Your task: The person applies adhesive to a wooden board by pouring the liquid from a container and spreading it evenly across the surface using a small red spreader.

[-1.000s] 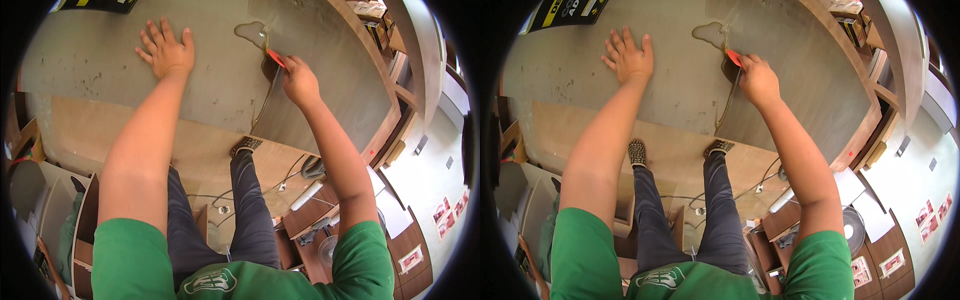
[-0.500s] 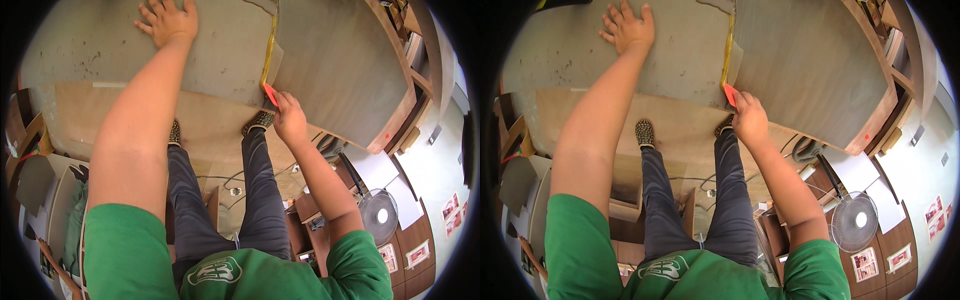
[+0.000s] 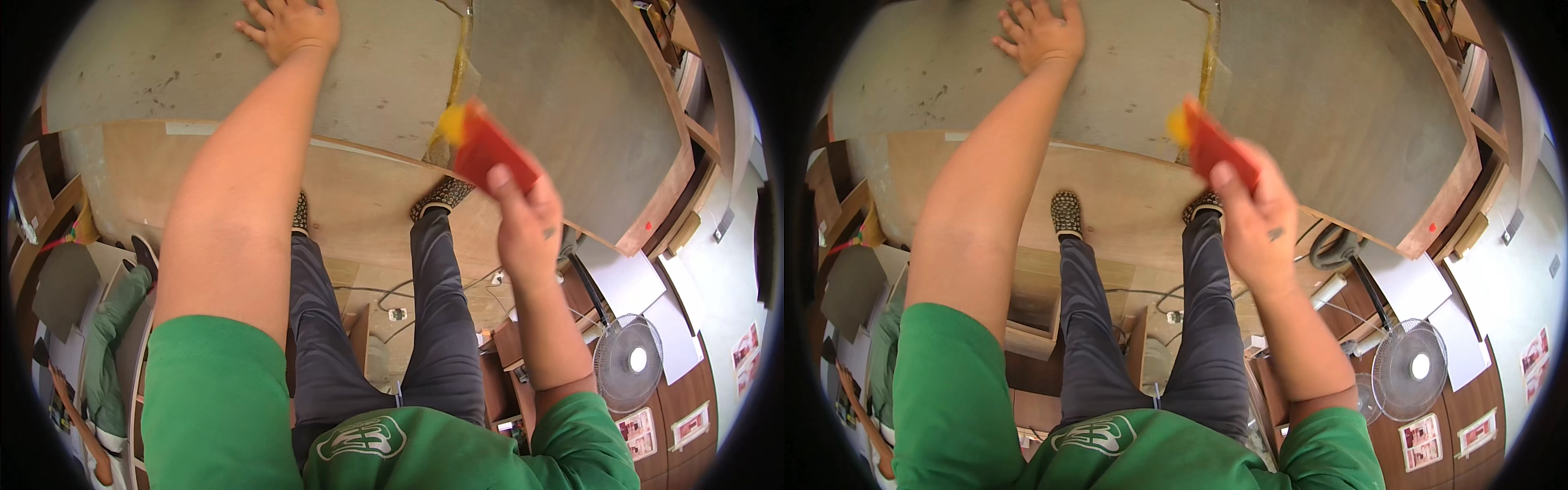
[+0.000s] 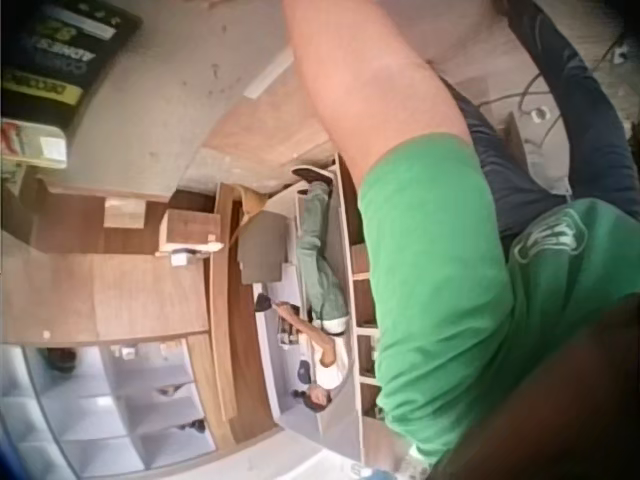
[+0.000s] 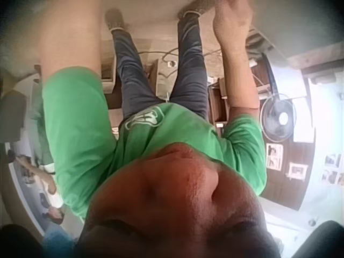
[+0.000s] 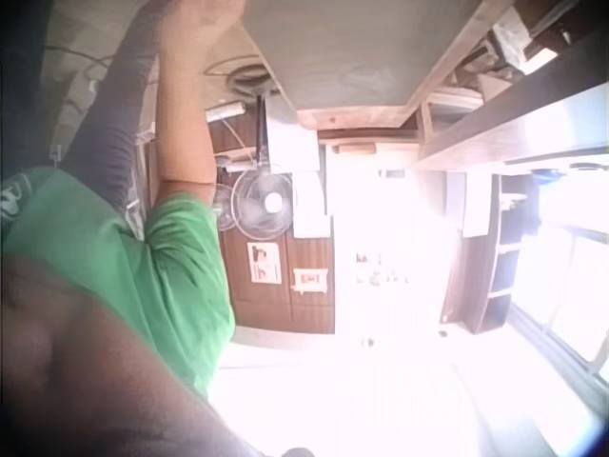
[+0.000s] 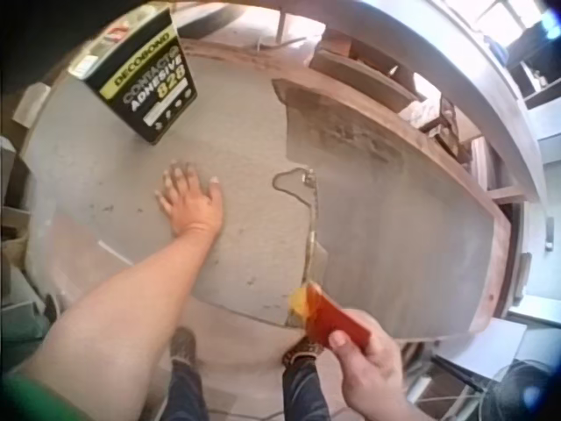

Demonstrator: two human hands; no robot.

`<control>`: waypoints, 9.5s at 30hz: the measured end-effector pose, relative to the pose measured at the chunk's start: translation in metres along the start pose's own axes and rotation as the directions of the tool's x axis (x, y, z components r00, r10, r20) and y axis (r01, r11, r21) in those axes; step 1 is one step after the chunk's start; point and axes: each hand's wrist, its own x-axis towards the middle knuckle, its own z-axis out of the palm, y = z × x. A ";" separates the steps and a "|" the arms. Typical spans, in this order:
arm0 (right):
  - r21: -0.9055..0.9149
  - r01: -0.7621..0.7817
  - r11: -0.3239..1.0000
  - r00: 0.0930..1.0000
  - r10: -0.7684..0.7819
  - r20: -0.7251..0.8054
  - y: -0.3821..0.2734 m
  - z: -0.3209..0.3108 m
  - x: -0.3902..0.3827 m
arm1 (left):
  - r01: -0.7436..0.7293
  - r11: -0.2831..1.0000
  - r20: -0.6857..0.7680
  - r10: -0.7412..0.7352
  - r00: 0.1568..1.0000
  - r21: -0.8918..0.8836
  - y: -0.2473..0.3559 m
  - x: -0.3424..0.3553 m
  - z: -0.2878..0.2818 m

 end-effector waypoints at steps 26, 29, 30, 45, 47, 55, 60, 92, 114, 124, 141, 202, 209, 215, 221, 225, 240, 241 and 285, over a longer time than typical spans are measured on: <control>-0.298 -0.181 0.937 0.928 0.062 -0.367 0.097 -0.025 0.096 | -0.080 0.983 -0.032 0.076 0.997 -0.167 0.010 -0.001 0.011; -0.230 -0.087 0.969 0.930 -0.004 -0.368 0.076 0.001 0.137 | -0.071 0.985 -0.005 0.071 0.997 -0.157 0.009 -0.001 0.007; -0.240 -0.081 0.967 0.936 -0.009 -0.352 0.068 0.000 0.159 | -0.071 0.985 -0.002 0.072 0.997 -0.158 0.012 -0.001 0.007; -0.764 0.480 -0.431 0.821 -0.087 0.565 -0.105 0.061 0.455 | -0.027 0.993 0.076 0.035 0.997 -0.113 0.008 0.000 -0.003; -0.721 0.467 -0.511 0.751 -0.202 0.629 -0.118 0.070 0.492 | -0.021 0.990 0.106 0.036 0.994 -0.140 0.019 0.000 -0.007; -0.763 0.643 -0.061 0.581 -0.610 0.539 -0.123 0.126 0.424 | -0.014 0.989 0.141 0.035 0.989 -0.148 0.002 -0.003 -0.003; -0.767 0.617 -0.176 0.529 -0.629 0.569 -0.053 0.061 0.325 | -0.021 0.989 0.132 0.040 0.990 -0.146 0.007 0.000 -0.009; -0.857 0.170 0.487 0.936 -0.353 -0.015 -0.090 -0.142 0.438 | -0.024 0.985 0.105 0.042 0.994 -0.172 0.046 -0.003 -0.007; -0.577 0.532 -0.619 0.649 -0.139 0.748 -0.138 0.097 0.505 | -0.016 0.990 0.119 0.033 0.992 -0.141 0.007 0.000 -0.007; -0.807 0.569 -0.157 0.747 -0.310 0.588 -0.075 -0.091 0.361 | -0.022 0.985 0.073 0.035 0.997 -0.170 0.009 -0.002 -0.005; -0.526 0.759 -0.384 0.507 -0.158 0.847 -0.172 0.020 0.446 | -0.039 0.996 0.040 0.042 0.998 -0.084 0.009 -0.001 -0.001; -0.556 -0.263 0.788 0.950 0.110 -0.293 0.054 -0.005 -0.351 | 0.458 -0.832 -0.392 0.552 0.736 -0.313 -0.156 -0.181 -0.648; -0.253 -0.317 0.914 0.907 0.215 -0.361 0.104 0.003 -0.353 | 0.695 -0.573 -0.536 0.785 0.312 -0.435 -0.122 -0.197 -0.640; 0.142 -0.367 0.919 0.862 0.394 -0.320 0.112 0.032 -0.271 | 0.774 -0.430 -0.400 0.882 0.250 -0.464 -0.100 -0.100 -0.632; 0.425 -0.318 0.848 0.850 0.454 -0.269 0.080 0.017 -0.164 | -0.036 0.649 0.555 0.677 0.483 -0.760 -0.102 -0.008 -0.419; -0.128 0.010 0.992 0.927 -0.057 -0.371 0.093 -0.021 -0.066 | -0.378 0.805 0.664 0.591 0.457 -0.457 -0.139 0.038 -0.270; -0.889 -0.145 0.434 0.930 -0.246 -0.272 0.087 -0.069 0.142 | -0.426 0.887 0.669 0.210 0.713 0.176 -0.222 0.135 -0.077; -0.893 -0.139 0.428 0.936 -0.238 -0.260 0.088 -0.067 0.144 | -0.431 0.885 0.679 0.210 0.704 0.173 -0.224 0.131 -0.074; -0.969 0.062 0.240 0.913 -0.405 -0.042 0.044 0.030 0.148 | -0.433 0.884 0.674 0.214 0.707 0.173 -0.231 0.125 -0.085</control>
